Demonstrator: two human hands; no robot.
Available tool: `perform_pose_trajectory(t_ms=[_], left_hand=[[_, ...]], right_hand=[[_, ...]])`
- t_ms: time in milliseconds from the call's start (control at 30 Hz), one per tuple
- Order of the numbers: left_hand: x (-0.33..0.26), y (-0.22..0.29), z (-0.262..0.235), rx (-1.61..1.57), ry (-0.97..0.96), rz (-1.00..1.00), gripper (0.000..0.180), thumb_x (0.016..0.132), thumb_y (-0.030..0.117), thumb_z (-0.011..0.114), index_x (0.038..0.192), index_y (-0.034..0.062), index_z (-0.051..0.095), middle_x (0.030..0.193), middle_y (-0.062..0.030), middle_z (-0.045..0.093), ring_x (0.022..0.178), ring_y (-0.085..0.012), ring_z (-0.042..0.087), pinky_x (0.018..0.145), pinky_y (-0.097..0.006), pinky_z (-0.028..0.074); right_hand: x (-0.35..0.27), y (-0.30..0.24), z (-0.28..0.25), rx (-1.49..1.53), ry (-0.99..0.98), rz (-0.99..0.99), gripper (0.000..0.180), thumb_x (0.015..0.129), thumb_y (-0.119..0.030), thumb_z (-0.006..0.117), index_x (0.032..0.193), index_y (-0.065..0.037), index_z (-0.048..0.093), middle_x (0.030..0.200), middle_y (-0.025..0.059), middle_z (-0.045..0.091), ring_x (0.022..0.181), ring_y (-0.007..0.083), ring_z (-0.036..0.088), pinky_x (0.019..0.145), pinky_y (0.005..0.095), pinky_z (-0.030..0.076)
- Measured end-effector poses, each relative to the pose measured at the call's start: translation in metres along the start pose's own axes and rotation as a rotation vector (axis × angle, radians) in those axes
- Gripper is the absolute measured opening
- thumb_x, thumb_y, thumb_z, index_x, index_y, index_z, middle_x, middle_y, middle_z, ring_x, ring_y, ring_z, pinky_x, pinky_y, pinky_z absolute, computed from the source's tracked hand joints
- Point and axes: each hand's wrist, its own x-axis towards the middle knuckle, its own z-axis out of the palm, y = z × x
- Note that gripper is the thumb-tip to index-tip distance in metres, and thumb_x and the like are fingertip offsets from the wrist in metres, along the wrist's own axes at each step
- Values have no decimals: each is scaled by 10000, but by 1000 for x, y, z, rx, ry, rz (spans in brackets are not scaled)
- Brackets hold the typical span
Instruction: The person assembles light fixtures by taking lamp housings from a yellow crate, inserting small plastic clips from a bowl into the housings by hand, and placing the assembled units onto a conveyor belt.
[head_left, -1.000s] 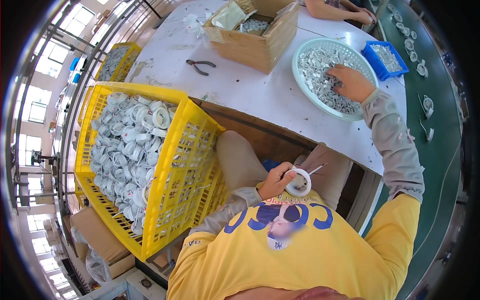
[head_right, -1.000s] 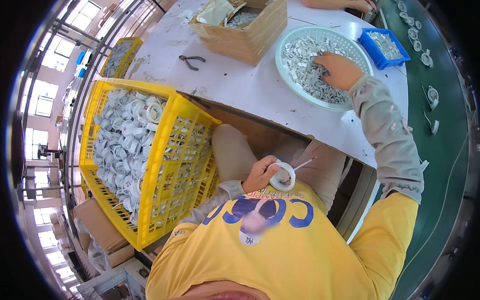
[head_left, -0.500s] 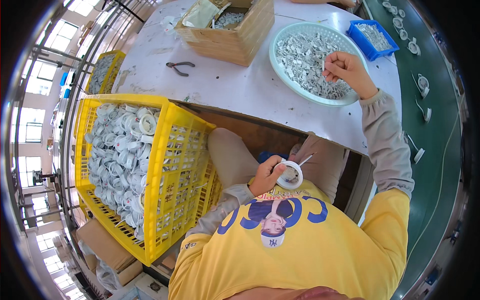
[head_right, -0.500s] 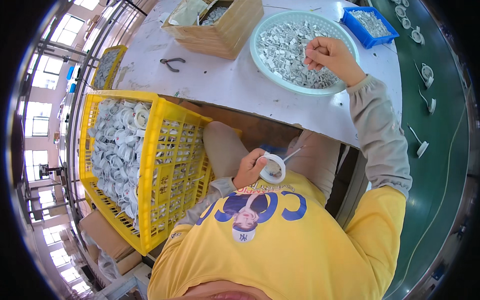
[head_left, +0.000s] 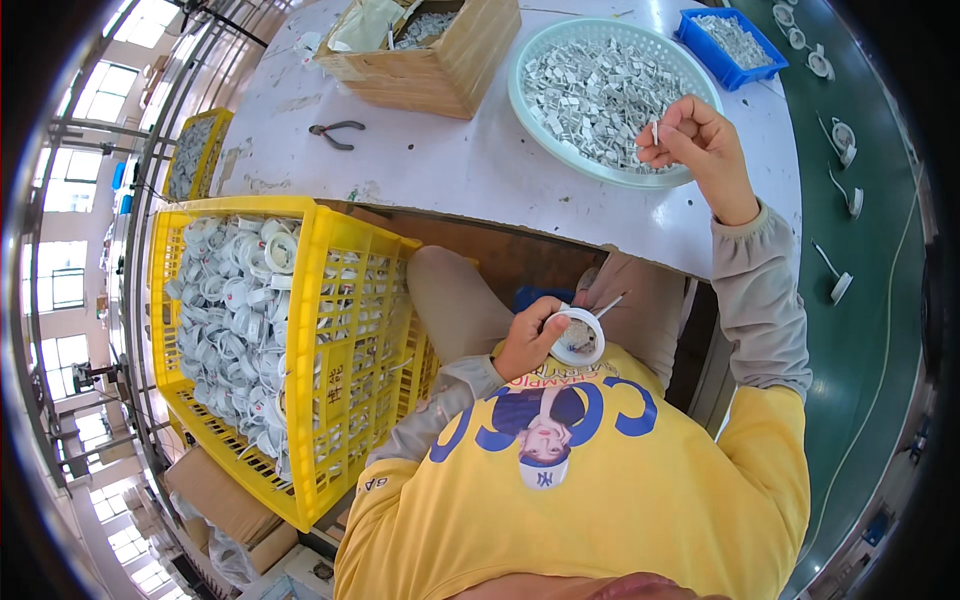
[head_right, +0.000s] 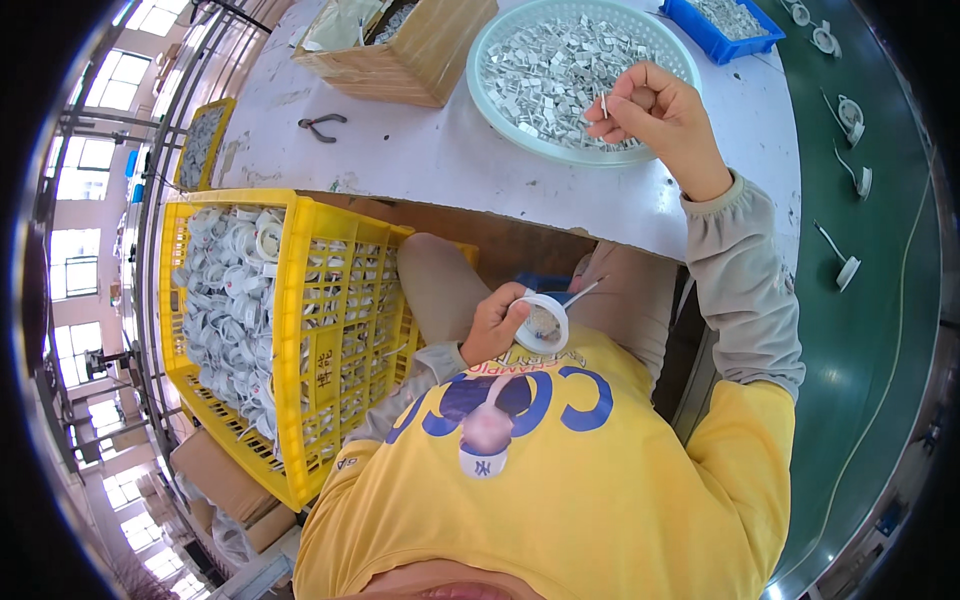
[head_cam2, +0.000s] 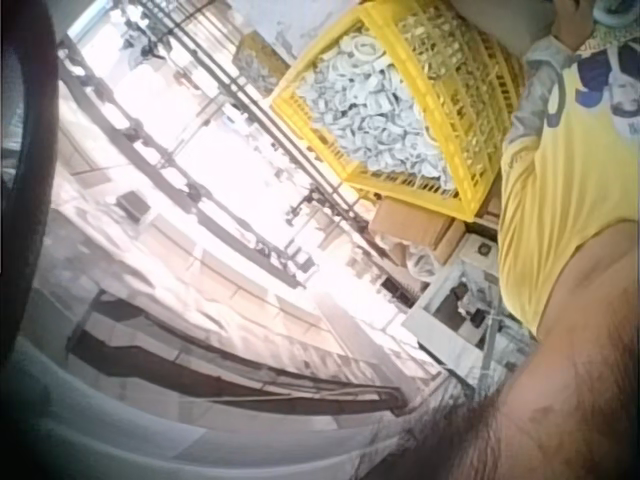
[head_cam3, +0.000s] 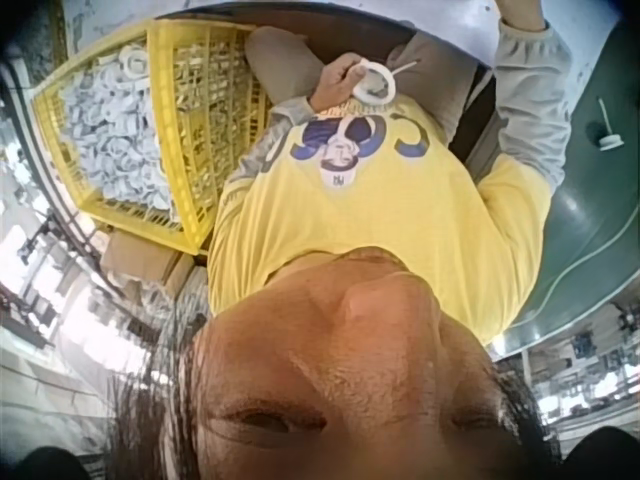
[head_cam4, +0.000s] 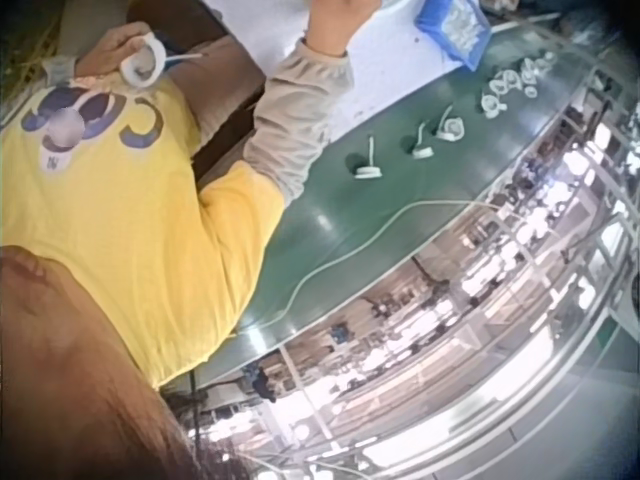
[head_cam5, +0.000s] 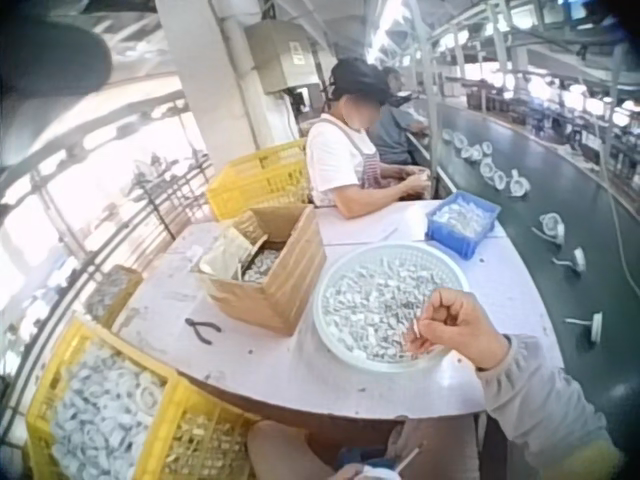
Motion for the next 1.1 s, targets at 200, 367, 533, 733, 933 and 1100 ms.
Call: perform_pose_trajectory(t_ms=[200, 367, 533, 733, 933, 1100], left_hand=[[0, 0, -1, 27, 29, 22, 198, 886, 194, 521, 907, -2, 533, 761, -34, 530, 696, -69, 470, 621, -223, 404], [1, 3, -3, 53, -8, 7, 232, 905, 234, 486, 916, 7, 534, 795, -23, 555, 732, -61, 488, 646, -219, 414], [2, 3, -1, 55, -32, -11, 234, 906, 237, 484, 919, 9, 534, 798, -24, 552, 736, -66, 488, 654, -219, 411], [2, 11, 1, 42, 31, 3, 203, 879, 214, 536, 882, 11, 539, 762, -37, 546, 695, -76, 484, 618, -232, 409], [3, 16, -2, -40, 35, 21, 239, 873, 232, 552, 944, 5, 534, 793, -31, 560, 713, -70, 497, 630, -224, 417], [1, 23, -3, -72, 30, 15, 233, 872, 226, 556, 944, 6, 531, 826, -22, 557, 743, -64, 494, 651, -222, 416]], right_hand=[[-17, -1, 28, -75, -74, 9, 127, 798, -61, 623, 903, 6, 602, 759, 51, 618, 641, 78, 573, 577, 198, 462], [-49, -1, 56, -254, -108, -5, 196, 761, -44, 660, 944, 14, 622, 764, 40, 622, 624, 61, 558, 565, 192, 460], [-65, -7, 70, -460, -96, -234, 194, 739, -18, 666, 921, 9, 605, 763, 73, 623, 664, 119, 627, 542, 227, 493], [-70, -6, 73, -610, -163, -354, 216, 714, -10, 672, 916, -9, 595, 751, 90, 618, 616, 172, 624, 509, 244, 493], [-81, -5, 82, -639, -158, -428, 232, 682, -22, 689, 896, -20, 599, 731, 103, 611, 560, 207, 589, 481, 258, 464], [-93, 12, 82, -633, -191, -278, 209, 687, -30, 680, 880, -22, 601, 703, 100, 601, 548, 219, 570, 492, 270, 455]])
